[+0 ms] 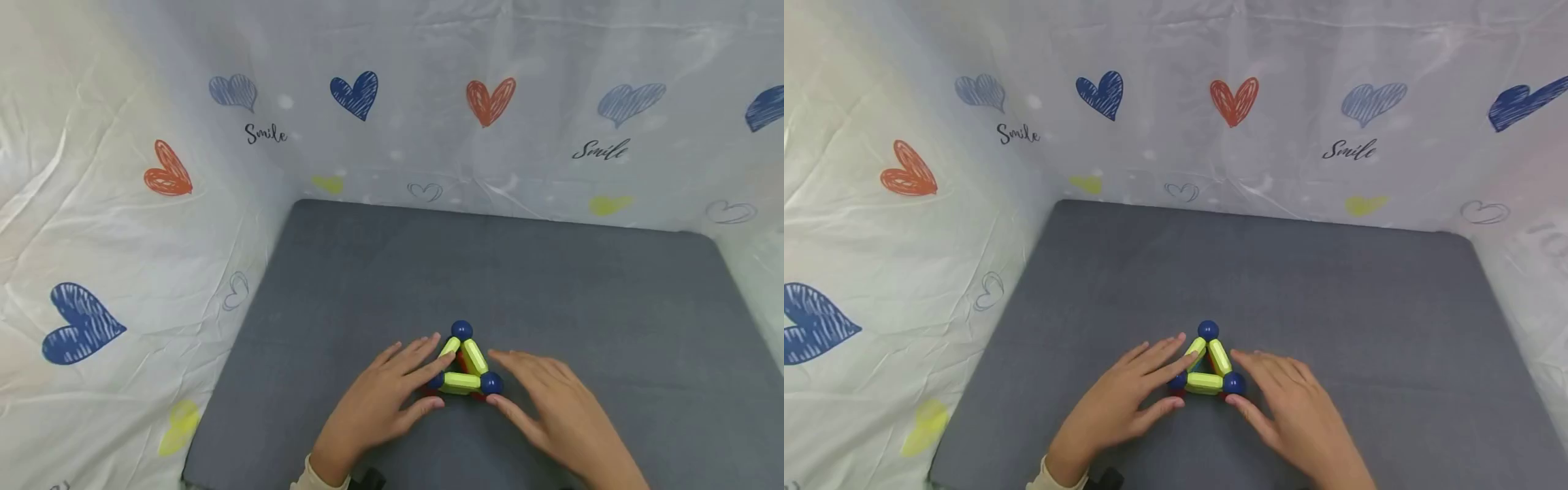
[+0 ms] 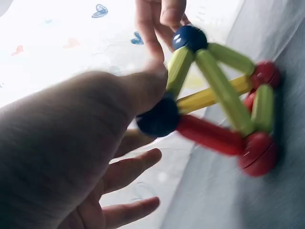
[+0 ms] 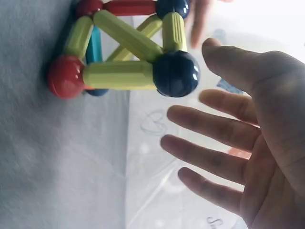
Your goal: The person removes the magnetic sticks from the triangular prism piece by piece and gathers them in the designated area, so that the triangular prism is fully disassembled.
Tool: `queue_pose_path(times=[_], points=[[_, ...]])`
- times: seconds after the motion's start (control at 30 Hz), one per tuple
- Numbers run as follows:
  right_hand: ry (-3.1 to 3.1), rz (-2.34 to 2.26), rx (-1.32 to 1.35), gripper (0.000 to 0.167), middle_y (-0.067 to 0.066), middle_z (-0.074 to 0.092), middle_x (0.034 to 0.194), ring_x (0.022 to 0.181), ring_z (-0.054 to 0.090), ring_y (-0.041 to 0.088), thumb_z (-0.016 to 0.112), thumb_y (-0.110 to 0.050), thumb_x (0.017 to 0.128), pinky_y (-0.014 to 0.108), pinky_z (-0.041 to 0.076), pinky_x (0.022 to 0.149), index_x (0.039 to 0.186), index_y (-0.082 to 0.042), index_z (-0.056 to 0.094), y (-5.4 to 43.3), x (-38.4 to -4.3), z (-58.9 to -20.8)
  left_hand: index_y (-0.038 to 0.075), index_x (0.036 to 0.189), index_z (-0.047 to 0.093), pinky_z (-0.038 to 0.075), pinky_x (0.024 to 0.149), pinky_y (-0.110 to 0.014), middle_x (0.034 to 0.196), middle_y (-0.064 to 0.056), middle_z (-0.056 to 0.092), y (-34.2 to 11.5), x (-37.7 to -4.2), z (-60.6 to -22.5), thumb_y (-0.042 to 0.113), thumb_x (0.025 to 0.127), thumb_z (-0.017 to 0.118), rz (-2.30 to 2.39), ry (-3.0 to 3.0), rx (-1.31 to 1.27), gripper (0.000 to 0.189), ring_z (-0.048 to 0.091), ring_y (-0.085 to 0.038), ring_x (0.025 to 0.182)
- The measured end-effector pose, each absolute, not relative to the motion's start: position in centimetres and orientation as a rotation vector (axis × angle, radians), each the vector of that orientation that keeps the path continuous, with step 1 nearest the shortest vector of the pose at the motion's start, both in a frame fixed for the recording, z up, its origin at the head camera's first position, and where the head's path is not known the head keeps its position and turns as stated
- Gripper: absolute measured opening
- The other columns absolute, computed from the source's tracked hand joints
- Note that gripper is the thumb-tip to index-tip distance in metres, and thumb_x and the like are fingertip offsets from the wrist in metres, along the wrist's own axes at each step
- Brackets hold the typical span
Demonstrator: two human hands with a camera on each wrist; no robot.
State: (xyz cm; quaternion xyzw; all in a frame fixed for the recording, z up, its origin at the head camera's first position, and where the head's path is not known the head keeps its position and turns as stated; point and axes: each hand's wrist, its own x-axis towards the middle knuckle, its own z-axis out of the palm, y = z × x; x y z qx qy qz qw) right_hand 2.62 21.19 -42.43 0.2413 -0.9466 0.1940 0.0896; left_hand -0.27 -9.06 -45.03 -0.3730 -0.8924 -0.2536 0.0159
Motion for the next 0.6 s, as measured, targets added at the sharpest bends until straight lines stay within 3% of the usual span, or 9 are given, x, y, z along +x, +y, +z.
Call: queue_pose_path(times=[0.13, 0.33, 0.47, 0.6], points=[[-2.812, 0.620, 0.666, 0.052, -0.007, 0.074, 0.122, 0.109, 0.071, 0.018, 0.087, -0.042, 0.088, 0.052, 0.056, 0.092, 0.133, -0.022, 0.070, 21.0, 2.6, -43.2, 0.034, 0.160, 0.048, 0.049, 0.111, -0.047, 0.166, 0.003, 0.043, -7.8, -0.6, -45.8, 0.048, 0.108, 0.058, -0.833, -2.742, -1.151, 0.054, 0.050, -0.015, 0.146], [-2.782, 0.596, 0.626, 0.050, -0.007, 0.073, 0.112, 0.097, 0.071, 0.014, 0.092, -0.039, 0.082, 0.044, 0.059, 0.080, 0.123, -0.019, 0.071, 20.6, 2.8, -44.4, 0.033, 0.142, 0.068, 0.055, 0.102, -0.040, 0.144, 0.006, 0.064, -6.6, -0.8, -45.7, 0.048, 0.108, 0.059, -0.785, -2.729, -1.087, 0.038, 0.066, -0.012, 0.126], [-2.766, 0.590, 0.624, 0.046, -0.010, 0.071, 0.107, 0.089, 0.068, 0.010, 0.091, -0.041, 0.083, 0.041, 0.058, 0.074, 0.118, -0.020, 0.070, 20.1, 2.7, -45.0, 0.031, 0.134, 0.072, 0.057, 0.094, -0.035, 0.132, 0.005, 0.070, -6.3, -0.7, -45.5, 0.047, 0.107, 0.062, -0.777, -2.737, -1.075, 0.033, 0.071, -0.009, 0.108], [-2.748, 0.616, 0.631, 0.042, -0.013, 0.068, 0.103, 0.083, 0.065, 0.007, 0.091, -0.039, 0.083, 0.036, 0.057, 0.071, 0.115, -0.022, 0.069, 19.7, 2.5, -45.3, 0.029, 0.133, 0.072, 0.058, 0.086, -0.032, 0.134, 0.003, 0.070, -6.2, -0.5, -45.5, 0.044, 0.106, 0.065, -0.795, -2.741, -1.065, 0.031, 0.071, -0.009, 0.099]])
